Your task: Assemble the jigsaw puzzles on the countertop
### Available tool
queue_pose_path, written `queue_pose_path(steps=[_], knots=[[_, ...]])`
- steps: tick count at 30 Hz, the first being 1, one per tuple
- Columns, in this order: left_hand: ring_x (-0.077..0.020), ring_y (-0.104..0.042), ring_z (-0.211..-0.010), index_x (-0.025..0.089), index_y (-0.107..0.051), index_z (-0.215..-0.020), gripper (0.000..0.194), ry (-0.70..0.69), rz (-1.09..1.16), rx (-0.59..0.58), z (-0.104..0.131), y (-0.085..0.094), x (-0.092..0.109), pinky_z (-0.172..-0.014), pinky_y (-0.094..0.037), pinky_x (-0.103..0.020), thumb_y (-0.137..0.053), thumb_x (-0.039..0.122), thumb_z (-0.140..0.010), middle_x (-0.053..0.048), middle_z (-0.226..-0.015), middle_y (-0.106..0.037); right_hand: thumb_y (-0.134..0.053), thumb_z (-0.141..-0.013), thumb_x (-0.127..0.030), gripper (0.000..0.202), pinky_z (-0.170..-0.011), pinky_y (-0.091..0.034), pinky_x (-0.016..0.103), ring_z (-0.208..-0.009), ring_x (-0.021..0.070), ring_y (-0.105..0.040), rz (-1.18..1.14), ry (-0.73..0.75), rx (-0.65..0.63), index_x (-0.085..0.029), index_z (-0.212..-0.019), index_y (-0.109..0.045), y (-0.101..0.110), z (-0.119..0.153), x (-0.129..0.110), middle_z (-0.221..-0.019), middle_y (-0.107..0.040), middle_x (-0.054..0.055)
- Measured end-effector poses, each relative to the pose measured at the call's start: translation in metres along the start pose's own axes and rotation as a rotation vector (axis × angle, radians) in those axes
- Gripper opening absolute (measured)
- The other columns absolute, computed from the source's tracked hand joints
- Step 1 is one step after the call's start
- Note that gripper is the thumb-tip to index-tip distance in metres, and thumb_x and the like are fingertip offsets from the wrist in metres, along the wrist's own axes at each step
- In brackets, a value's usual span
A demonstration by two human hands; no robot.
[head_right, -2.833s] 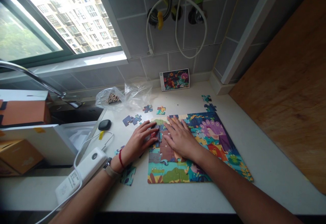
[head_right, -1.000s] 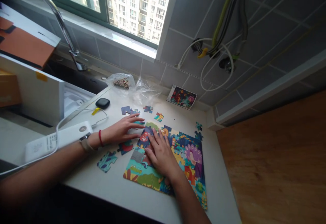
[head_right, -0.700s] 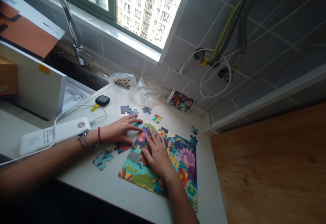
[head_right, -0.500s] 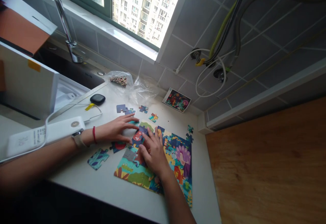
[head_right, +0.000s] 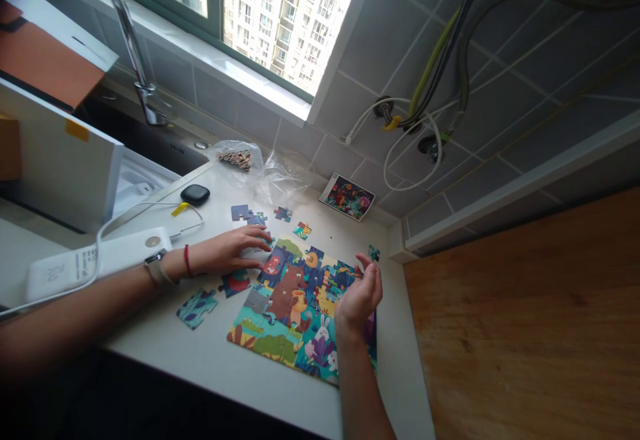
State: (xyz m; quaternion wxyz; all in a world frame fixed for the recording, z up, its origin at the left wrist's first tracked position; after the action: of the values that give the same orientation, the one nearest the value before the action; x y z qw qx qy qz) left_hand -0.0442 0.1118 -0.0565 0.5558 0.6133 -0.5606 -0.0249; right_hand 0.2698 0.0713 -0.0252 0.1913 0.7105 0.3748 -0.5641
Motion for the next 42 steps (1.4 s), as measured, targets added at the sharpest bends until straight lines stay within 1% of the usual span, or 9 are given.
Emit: queue_pose_path(steps=[4,10,14,21,27,33,36,39,42], knots=[[-0.028,-0.067,-0.119,0.022,-0.077,-0.116,0.029,-0.004,0.006,0.034,0.0,0.001,-0.004,-0.108,-0.053,-0.045,-0.07,0.045,-0.099,-0.013,-0.128,-0.072,-0.056,-0.095,-0.05,0.033,-0.08,-0.054,0.031,-0.103,0.0202,-0.069,-0.074,-0.158,0.008,-0.021,-0.094,-0.073,-0.001,-0.004,0.013,-0.102,-0.076,0.006],[-0.0239,-0.07,-0.106,0.021,-0.077,-0.111,0.018,0.034,-0.021,0.09,0.0,0.004,-0.009,-0.096,-0.056,-0.039,-0.067,0.033,-0.101,-0.01,-0.115,-0.075,-0.057,-0.095,-0.051,0.034,-0.076,-0.053,0.029,-0.097,0.0188,-0.07,-0.059,-0.154,-0.011,-0.021,-0.09,-0.072,-0.001,0.0,0.023,-0.094,-0.075,0.005],[-0.0209,-0.07,-0.093,0.021,-0.077,-0.103,0.016,0.073,-0.052,0.107,-0.001,0.007,-0.006,-0.087,-0.056,-0.034,-0.063,0.029,-0.102,-0.008,-0.102,-0.076,-0.061,-0.093,-0.052,0.034,-0.07,-0.053,0.027,-0.091,0.0167,-0.07,-0.129,-0.23,0.001,-0.021,-0.087,-0.071,0.0,-0.004,0.03,-0.091,-0.075,0.003],[-0.02,-0.07,-0.09,0.02,-0.077,-0.101,0.02,0.074,-0.068,0.124,-0.001,0.009,0.0,-0.084,-0.054,-0.032,-0.06,0.03,-0.103,-0.007,-0.099,-0.077,-0.072,-0.084,-0.053,0.034,-0.05,-0.045,0.023,-0.055,0.0124,-0.057,-0.219,-0.343,-0.082,-0.02,-0.079,-0.068,-0.001,-0.004,0.03,-0.06,-0.06,-0.004],[-0.0197,-0.07,-0.089,0.02,-0.077,-0.099,0.02,0.09,-0.069,0.109,-0.002,0.006,-0.001,-0.083,-0.053,-0.032,-0.059,0.029,-0.103,-0.006,-0.099,-0.077,-0.072,-0.084,-0.056,0.038,-0.045,-0.04,0.023,-0.05,0.011,-0.052,-0.281,-0.363,-0.159,-0.02,-0.077,-0.066,-0.001,-0.004,0.026,-0.058,-0.056,-0.004],[-0.0224,-0.067,-0.095,0.021,-0.075,-0.104,0.023,0.082,-0.105,0.173,0.0,0.0,-0.001,-0.089,-0.053,-0.036,-0.055,0.033,-0.105,-0.007,-0.101,-0.076,-0.068,-0.085,-0.058,0.038,-0.045,-0.04,0.024,-0.05,0.0118,-0.051,-0.337,-0.315,-0.108,-0.022,-0.076,-0.063,0.032,-0.044,0.008,-0.059,-0.055,-0.004],[-0.024,-0.065,-0.099,0.02,-0.075,-0.108,0.025,0.094,-0.143,0.23,0.0,-0.003,-0.003,-0.093,-0.053,-0.039,-0.051,0.026,-0.104,-0.009,-0.103,-0.075,-0.065,-0.087,-0.057,0.037,-0.045,-0.04,0.024,-0.048,0.0113,-0.05,-0.357,-0.297,-0.087,-0.022,-0.075,-0.061,0.056,-0.07,0.0,-0.058,-0.053,-0.005],[-0.0249,-0.064,-0.103,0.02,-0.076,-0.103,0.03,0.14,-0.143,0.292,-0.001,-0.005,-0.005,-0.097,-0.053,-0.041,-0.049,0.011,-0.093,-0.009,-0.104,-0.074,-0.069,-0.086,-0.056,0.037,-0.044,-0.042,0.024,-0.047,0.0108,-0.05,-0.302,-0.367,-0.146,-0.022,-0.075,-0.061,0.073,-0.087,0.003,-0.057,-0.054,-0.005],[-0.0253,-0.065,-0.106,0.02,-0.075,-0.098,0.028,0.228,-0.104,0.368,0.0,-0.004,-0.006,-0.102,-0.051,-0.042,-0.05,0.01,-0.089,-0.008,-0.105,-0.075,-0.077,-0.08,-0.048,0.03,-0.043,-0.043,0.021,-0.047,0.0099,-0.053,-0.292,-0.445,-0.169,-0.02,-0.077,-0.066,0.083,-0.094,0.012,-0.059,-0.059,-0.004]])
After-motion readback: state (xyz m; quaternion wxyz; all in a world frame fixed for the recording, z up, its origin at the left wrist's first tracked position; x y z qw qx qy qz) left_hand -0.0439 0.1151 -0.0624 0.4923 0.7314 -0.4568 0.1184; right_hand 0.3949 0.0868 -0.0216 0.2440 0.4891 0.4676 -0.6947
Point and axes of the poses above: each hand's wrist, its own z-axis away from the middle knuckle, its own y-axis out of the back of the hand, x = y × z, the point moved 1 cm from there along -z, towards the middle knuckle
